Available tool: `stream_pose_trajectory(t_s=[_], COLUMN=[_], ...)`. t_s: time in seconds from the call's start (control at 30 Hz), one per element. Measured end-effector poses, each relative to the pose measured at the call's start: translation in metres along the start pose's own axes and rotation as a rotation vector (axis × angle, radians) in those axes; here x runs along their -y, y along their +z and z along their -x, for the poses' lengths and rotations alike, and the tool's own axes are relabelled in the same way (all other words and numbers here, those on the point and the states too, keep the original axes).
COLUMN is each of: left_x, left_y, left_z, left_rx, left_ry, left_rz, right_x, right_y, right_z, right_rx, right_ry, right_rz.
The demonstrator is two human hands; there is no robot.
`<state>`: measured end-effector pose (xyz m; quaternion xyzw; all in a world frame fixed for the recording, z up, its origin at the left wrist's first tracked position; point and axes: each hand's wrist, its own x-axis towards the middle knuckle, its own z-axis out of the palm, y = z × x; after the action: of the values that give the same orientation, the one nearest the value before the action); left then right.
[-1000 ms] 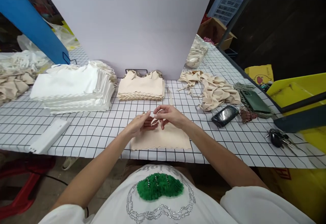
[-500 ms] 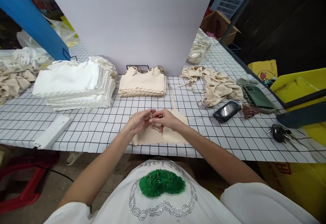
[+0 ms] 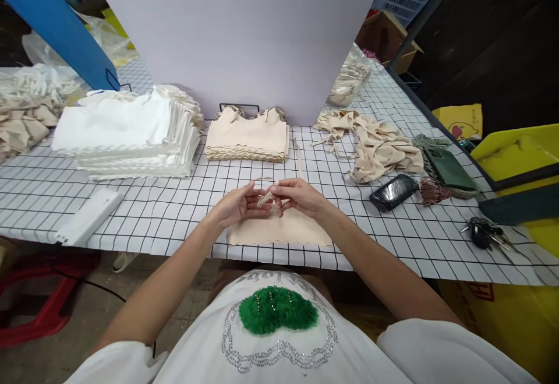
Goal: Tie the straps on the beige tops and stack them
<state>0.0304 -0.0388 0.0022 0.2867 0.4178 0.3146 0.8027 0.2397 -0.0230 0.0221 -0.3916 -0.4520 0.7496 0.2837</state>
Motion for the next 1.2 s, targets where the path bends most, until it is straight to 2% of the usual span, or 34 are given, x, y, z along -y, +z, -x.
stream_pose_trajectory(t_s=[0.1, 0.23, 0.3, 0.37, 0.43, 0.47, 0.5, 0.57, 0.6, 0.73, 0.8, 0.87, 0.97, 1.07, 1.2], left_x=[0.007, 0.016, 0.017, 0.016, 0.015, 0.013, 0.012, 0.009, 0.008, 0.005, 0.006, 0.009, 0.015, 0.019, 0.018], left_y=[0.0, 0.002, 0.004, 0.005, 0.007, 0.008, 0.009, 0.012, 0.012, 0.01, 0.003, -0.005, -0.016, -0.019, -0.014], left_z=[0.011, 0.014, 0.013, 0.012, 0.013, 0.014, 0.015, 0.017, 0.018, 0.016, 0.014, 0.01, 0.004, 0.002, 0.004], left_rx=[0.019, -0.151, -0.208, -0.239, -0.264, -0.27, -0.269, -0.256, -0.251, -0.263, -0.32, -0.399, -0.47, -0.468, -0.453], left_ry=[0.029, 0.184, 0.246, 0.305, 0.357, 0.382, 0.408, 0.465, 0.494, 0.582, 0.623, 0.623, 0.522, 0.44, 0.424], left_rz=[-0.05, -0.162, -0.212, -0.296, -0.402, -0.457, -0.509, -0.599, -0.63, -0.712, -0.844, -1.043, -1.259, -1.305, -1.253], right_x=[0.0, -0.005, -0.007, -0.008, -0.007, -0.006, -0.005, -0.005, -0.005, -0.007, -0.008, -0.009, -0.012, -0.017, -0.024], right_y=[-0.005, -0.01, -0.011, -0.012, -0.011, -0.009, -0.007, -0.003, -0.001, 0.001, -0.001, -0.004, -0.008, -0.01, -0.008], right_z=[-0.006, -0.008, -0.007, -0.005, -0.002, -0.001, 0.0, -0.001, -0.002, -0.01, -0.013, -0.015, -0.017, -0.021, -0.026], right_rx=[-0.055, -0.06, -0.105, -0.264, -0.361, -0.328, -0.242, -0.059, -0.018, -0.106, -0.148, -0.151, -0.153, -0.181, -0.138], right_ry=[-0.014, -0.021, -0.035, -0.162, -0.378, -0.47, -0.524, -0.528, -0.507, -0.487, -0.514, -0.533, -0.5, -0.466, -0.487], right_rz=[-0.039, -0.029, 0.077, 0.292, 0.532, 0.621, 0.678, 0.715, 0.722, 0.763, 0.751, 0.712, 0.667, 0.681, 0.751])
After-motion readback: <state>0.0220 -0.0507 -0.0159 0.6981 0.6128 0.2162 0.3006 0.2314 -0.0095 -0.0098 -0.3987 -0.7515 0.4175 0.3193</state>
